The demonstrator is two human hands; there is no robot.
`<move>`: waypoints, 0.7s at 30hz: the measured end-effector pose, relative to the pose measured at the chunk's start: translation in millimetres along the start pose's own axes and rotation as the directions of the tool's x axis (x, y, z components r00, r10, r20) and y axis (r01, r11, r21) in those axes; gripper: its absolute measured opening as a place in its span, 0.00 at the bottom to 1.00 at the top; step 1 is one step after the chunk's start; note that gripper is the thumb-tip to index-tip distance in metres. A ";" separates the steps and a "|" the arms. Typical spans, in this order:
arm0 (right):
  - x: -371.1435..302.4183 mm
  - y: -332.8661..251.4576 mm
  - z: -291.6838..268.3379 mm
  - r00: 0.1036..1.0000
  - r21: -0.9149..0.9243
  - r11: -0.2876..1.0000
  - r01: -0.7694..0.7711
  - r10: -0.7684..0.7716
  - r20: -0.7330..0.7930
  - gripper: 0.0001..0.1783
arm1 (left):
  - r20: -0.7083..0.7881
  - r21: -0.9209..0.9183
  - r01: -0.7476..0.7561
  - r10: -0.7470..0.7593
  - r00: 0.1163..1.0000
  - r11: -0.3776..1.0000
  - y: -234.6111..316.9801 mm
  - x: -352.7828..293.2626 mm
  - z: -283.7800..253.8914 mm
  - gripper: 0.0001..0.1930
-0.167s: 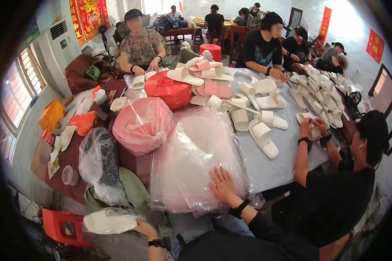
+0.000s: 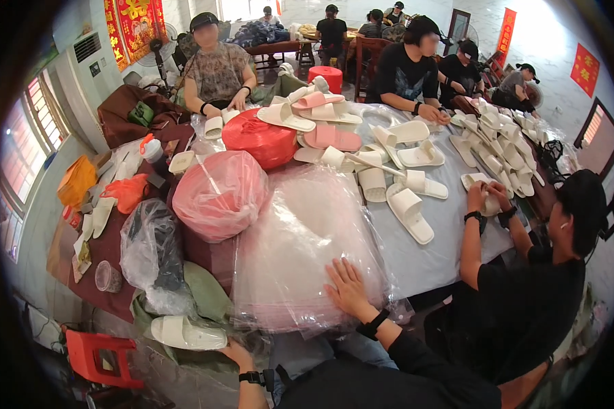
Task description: Organizing and preparing shoe components for packaging in a manufacturing setting.
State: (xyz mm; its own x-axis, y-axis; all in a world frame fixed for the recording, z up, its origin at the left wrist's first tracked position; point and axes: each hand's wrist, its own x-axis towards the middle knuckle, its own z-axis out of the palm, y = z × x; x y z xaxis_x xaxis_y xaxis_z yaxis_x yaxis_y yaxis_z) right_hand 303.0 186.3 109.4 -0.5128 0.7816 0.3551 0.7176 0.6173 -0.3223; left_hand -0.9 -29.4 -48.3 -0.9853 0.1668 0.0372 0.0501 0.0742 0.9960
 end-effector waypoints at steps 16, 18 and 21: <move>-0.1 17.0 8.8 1.000 -0.084 0.996 0.004 -0.004 0.001 0.30 | 0.555 0.005 0.645 -0.538 0.634 0.764 75.2 33.3 -35.4 0.15; 3.0 10.6 8.3 1.000 -0.041 0.999 0.015 -0.016 -0.021 0.30 | 0.446 -0.047 0.686 -0.600 0.665 0.726 69.9 34.0 -40.2 0.12; 1.9 10.5 5.0 1.000 -0.043 0.999 0.011 -0.010 0.017 0.30 | 0.385 0.065 0.692 -0.657 0.648 0.719 77.1 33.0 -35.2 0.09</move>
State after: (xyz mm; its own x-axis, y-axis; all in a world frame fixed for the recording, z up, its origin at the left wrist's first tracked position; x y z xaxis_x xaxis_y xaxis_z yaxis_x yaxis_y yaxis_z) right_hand 307.2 194.7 102.4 -0.5281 0.7765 0.3437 0.7315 0.6216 -0.2802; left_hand -35.4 -52.8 32.5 -0.6083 0.4378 -0.6620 -0.6348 0.2324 0.7369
